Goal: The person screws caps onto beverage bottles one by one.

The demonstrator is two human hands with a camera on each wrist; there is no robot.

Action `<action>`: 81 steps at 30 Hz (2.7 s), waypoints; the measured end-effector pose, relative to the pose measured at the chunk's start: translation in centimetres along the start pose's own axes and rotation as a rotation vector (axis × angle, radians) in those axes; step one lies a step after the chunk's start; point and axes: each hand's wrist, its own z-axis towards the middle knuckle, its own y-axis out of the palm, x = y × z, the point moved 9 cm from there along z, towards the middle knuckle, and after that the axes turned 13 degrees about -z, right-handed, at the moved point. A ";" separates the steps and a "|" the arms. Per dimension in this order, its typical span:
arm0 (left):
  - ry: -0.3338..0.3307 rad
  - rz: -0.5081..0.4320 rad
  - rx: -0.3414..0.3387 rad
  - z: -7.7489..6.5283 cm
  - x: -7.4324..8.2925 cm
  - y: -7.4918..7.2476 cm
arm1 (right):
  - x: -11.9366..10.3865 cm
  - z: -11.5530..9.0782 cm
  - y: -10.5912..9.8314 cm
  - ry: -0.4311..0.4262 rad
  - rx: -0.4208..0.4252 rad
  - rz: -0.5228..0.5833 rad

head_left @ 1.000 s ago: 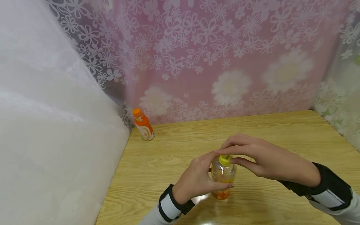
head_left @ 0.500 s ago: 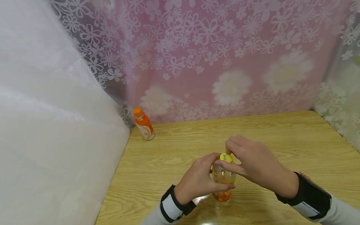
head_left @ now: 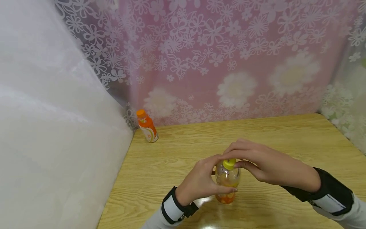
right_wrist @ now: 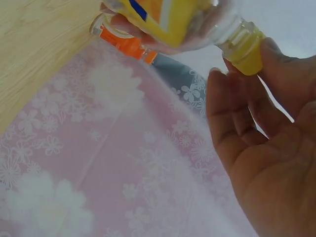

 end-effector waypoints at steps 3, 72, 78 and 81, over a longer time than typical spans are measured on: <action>0.015 0.026 0.031 0.0 0.1 -0.2 | -0.1 0.2 0.0 -0.002 0.032 -0.012; -0.059 0.612 0.385 -0.4 2.2 -1.3 | 3.2 0.0 2.2 0.650 0.082 -0.151; -0.040 0.430 0.261 -0.2 1.8 -1.3 | 3.2 0.6 1.9 0.480 -0.031 -0.012; -0.029 0.338 0.216 -0.3 1.7 -1.9 | 2.6 1.1 1.2 0.302 -0.026 0.098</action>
